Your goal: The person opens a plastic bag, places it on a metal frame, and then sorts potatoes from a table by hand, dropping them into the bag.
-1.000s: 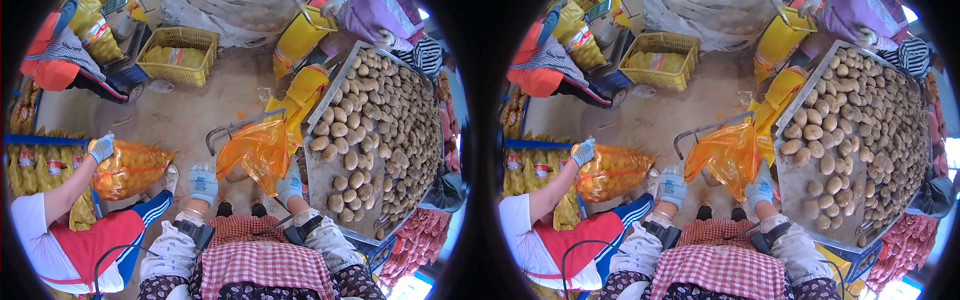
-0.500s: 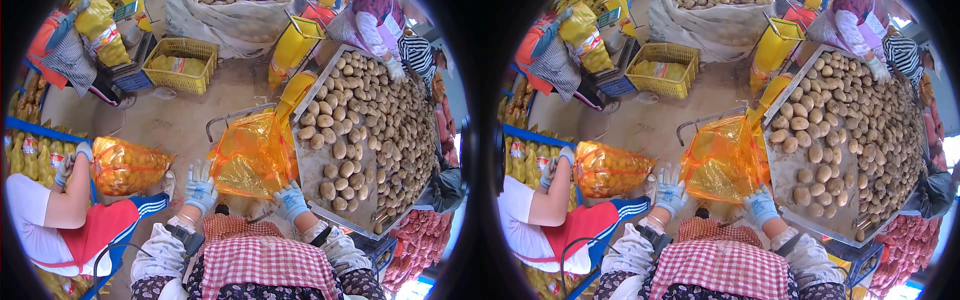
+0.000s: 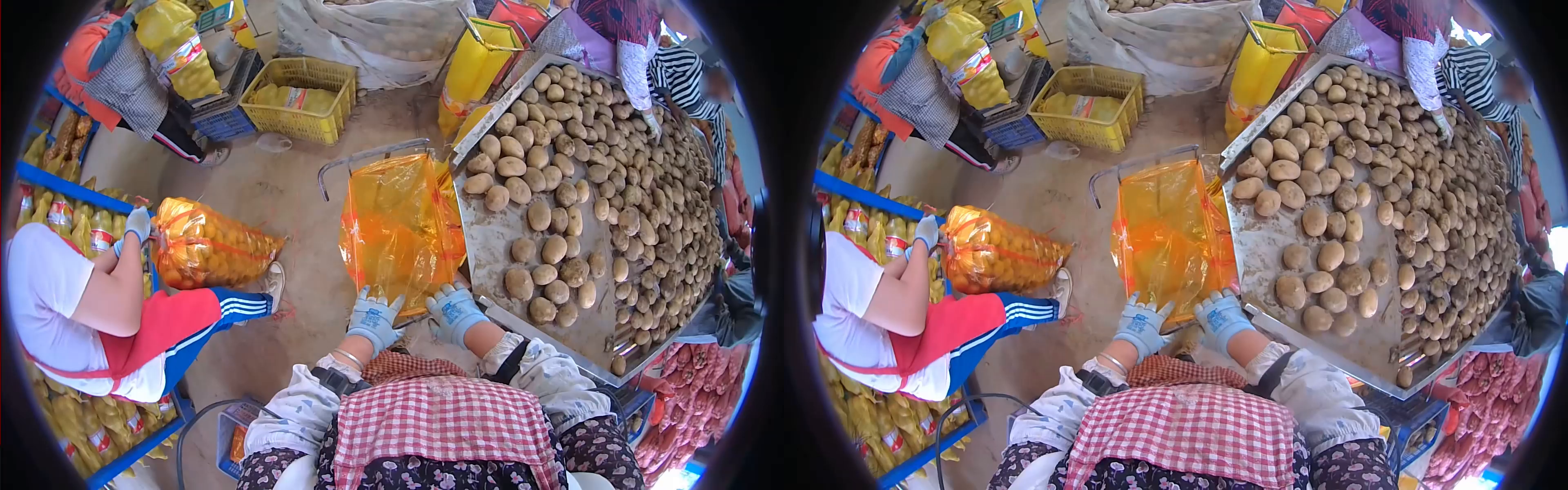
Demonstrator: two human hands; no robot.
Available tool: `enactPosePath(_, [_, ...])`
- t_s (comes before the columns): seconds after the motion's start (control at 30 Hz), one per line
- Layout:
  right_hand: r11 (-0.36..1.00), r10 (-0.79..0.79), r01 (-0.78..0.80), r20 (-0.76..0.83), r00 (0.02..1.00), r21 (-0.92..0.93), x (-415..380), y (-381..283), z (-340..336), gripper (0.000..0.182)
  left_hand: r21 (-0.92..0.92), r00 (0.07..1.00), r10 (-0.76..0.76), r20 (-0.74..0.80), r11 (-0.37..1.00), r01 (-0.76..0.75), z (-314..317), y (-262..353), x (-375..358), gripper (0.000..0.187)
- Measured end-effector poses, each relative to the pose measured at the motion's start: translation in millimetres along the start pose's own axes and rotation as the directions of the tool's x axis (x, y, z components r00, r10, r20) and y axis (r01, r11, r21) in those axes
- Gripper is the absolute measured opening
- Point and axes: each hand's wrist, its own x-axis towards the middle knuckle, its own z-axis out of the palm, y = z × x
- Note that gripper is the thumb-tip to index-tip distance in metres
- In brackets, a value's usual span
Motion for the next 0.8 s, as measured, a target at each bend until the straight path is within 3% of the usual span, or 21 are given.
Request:
enactPosePath(0.07, [0.999, -0.038, 0.038, 0.023, 0.999, 0.021, 5, 0, 6, 0.032, 0.140, 0.965, -0.007, 0.261, 0.990, -0.031, -3, 0, -5, 0.053])
enactPosePath(0.23, [0.988, -0.139, 0.139, 0.001, 0.990, 0.063, 0, -14, 14, 0.032, 0.175, 0.959, -0.046, 0.280, 0.985, -0.004, -5, -13, -36, 0.050])
enactPosePath(0.3, [0.988, -0.152, 0.150, -0.105, 0.983, -0.025, -3, -8, 19, 0.035, 0.183, 0.945, -0.076, 0.318, 0.983, 0.017, -6, -16, -41, 0.052])
enactPosePath(0.37, [0.991, -0.135, 0.134, -0.125, 0.983, -0.022, -8, 1, 27, 0.037, 0.200, 0.978, -0.084, 0.193, 0.979, 0.044, -4, -19, -41, 0.060])
enactPosePath(0.43, [0.998, -0.049, 0.043, -0.176, 0.983, -0.039, -15, 5, 35, 0.036, 0.148, 0.980, -0.076, 0.182, 0.988, 0.049, -6, -15, -35, 0.066])
enactPosePath(0.5, [0.998, -0.062, 0.059, -0.092, 0.994, -0.038, -17, 8, 39, 0.036, 0.125, 0.981, -0.053, 0.187, 0.992, 0.030, -11, -8, -32, 0.066])
enactPosePath(0.57, [0.998, -0.062, 0.066, -0.263, 0.963, 0.006, -19, 8, 49, 0.034, 0.066, 0.975, -0.050, 0.216, 0.997, 0.037, -15, -13, -32, 0.065])
enactPosePath(0.67, [0.995, -0.094, 0.080, -0.350, 0.932, -0.054, -15, 12, 67, 0.030, 0.021, 0.961, -0.030, 0.276, 0.999, 0.025, -24, -10, -33, 0.067])
enactPosePath(0.8, [0.991, -0.084, 0.109, -0.262, 0.961, 0.081, -9, 21, 85, 0.024, 0.075, 0.949, -0.018, 0.314, 0.997, -0.005, -23, 6, -22, 0.074])
